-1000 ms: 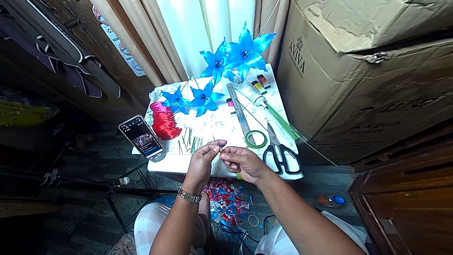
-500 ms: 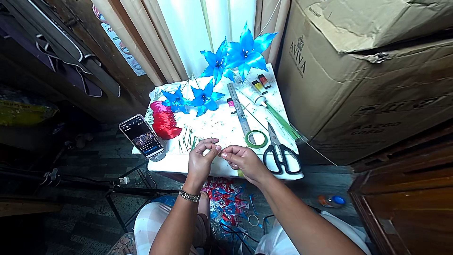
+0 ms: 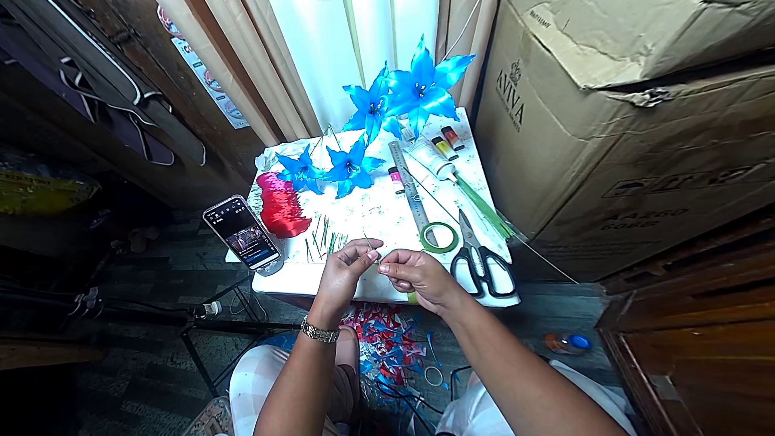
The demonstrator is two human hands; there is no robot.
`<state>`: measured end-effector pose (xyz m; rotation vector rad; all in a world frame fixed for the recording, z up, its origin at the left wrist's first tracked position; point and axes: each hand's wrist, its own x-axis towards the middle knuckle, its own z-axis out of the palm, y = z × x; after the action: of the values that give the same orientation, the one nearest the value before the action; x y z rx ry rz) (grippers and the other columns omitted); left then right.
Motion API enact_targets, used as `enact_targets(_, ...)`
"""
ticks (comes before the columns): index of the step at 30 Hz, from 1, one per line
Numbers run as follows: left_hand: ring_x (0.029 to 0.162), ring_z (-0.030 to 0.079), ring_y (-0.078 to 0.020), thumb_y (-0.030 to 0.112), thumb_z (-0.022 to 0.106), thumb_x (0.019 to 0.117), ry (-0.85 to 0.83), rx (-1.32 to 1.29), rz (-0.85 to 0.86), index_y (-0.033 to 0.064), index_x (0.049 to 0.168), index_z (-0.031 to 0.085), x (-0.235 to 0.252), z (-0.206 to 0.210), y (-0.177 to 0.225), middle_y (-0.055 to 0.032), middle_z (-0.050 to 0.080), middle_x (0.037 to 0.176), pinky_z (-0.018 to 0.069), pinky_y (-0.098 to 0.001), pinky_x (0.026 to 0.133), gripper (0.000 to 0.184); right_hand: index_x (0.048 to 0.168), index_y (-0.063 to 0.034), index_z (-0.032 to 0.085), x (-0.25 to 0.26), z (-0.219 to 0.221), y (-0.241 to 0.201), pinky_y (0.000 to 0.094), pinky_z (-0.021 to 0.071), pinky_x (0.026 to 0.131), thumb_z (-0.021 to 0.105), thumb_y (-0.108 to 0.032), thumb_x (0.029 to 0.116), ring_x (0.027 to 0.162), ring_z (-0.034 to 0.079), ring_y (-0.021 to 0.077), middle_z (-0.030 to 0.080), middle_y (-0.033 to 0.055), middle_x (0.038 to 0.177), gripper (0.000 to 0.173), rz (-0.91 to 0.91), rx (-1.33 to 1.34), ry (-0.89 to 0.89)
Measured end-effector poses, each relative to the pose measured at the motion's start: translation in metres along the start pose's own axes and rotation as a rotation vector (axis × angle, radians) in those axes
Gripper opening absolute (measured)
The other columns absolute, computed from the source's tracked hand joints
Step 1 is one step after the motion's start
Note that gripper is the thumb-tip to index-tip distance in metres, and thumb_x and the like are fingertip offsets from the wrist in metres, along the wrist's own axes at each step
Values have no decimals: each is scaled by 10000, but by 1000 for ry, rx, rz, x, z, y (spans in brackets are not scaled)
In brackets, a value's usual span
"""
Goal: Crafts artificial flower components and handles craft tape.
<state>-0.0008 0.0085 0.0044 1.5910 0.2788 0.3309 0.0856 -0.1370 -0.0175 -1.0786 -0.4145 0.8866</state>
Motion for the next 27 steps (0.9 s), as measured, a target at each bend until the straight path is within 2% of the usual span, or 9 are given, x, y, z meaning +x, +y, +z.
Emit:
enact_targets(2, 1125, 619, -106, 56, 546, 992, 11, -7, 2, 45, 857, 705, -1, 2, -4, -48, 685, 1205, 494, -321, 984, 209, 820, -60, 666, 0, 1, 3, 129, 353, 498, 649, 14, 940, 511, 435, -31, 564, -72, 632, 141, -91, -132, 72)
enact_targets(4, 1100, 623, -100, 74, 608, 970, 37, 20, -2, 57, 886, 713, -2, 4, -6, -39, 681, 1195, 510, -304, 955, 135, 833, -64, 676, -1, 2, 6, 135, 414, 562, 693, -15, 916, 575, 491, -35, 595, -76, 680, 98, -203, -311, 133)
enact_targets(6, 1084, 626, -105, 88, 684, 921, 63, 61, 6, 80, 847, 716, -1, 5, -7, -35, 677, 1183, 525, -305, 930, 80, 833, -61, 677, -3, 3, 7, 136, 438, 588, 710, -31, 904, 604, 516, -37, 602, -67, 693, 84, -271, -416, 175)
enact_targets(9, 1100, 633, -107, 76, 705, 914, 100, 120, 24, 88, 786, 709, -1, 6, -6, -32, 692, 1186, 532, -318, 927, 129, 858, -43, 690, -5, 3, 8, 123, 407, 575, 715, -55, 911, 602, 483, -40, 578, -53, 698, 59, -327, -509, 203)
enact_targets(12, 1122, 624, -103, 71, 680, 928, 97, 124, 48, 89, 772, 704, -1, 6, -5, -19, 691, 1193, 525, -318, 941, 159, 906, -37, 715, -5, -1, 7, 131, 438, 594, 695, -72, 934, 617, 514, -42, 627, -53, 735, 49, -291, -471, 163)
enact_targets(15, 1151, 617, -112, 70, 662, 942, 81, 99, 46, 83, 768, 695, -1, 4, -4, -23, 690, 1206, 515, -329, 967, 177, 936, -36, 724, -5, -2, 4, 141, 415, 559, 680, -53, 926, 585, 498, -37, 634, -58, 730, 48, -200, -381, 138)
enact_targets(18, 1125, 623, -106, 61, 669, 936, 77, 106, 43, 86, 763, 693, 0, 4, -3, -19, 694, 1180, 518, -321, 951, 176, 960, -25, 726, -6, -2, 2, 142, 411, 549, 691, -36, 917, 582, 502, -27, 635, -48, 735, 56, -158, -345, 137)
enact_targets(21, 1109, 622, -102, 50, 673, 928, 67, 106, 47, 85, 754, 688, 0, 4, -2, -17, 693, 1164, 520, -316, 939, 178, 940, -29, 727, -7, -1, 2, 142, 407, 552, 679, -38, 930, 580, 494, -29, 632, -56, 724, 50, -158, -328, 135)
enact_targets(27, 1109, 616, -103, 45, 628, 945, -13, 64, 59, 73, 764, 688, 0, 1, -1, -27, 683, 1186, 516, -313, 941, 193, 889, -42, 702, -7, -4, -1, 127, 355, 497, 569, -28, 998, 514, 436, -30, 554, -75, 634, 174, -68, -130, 25)
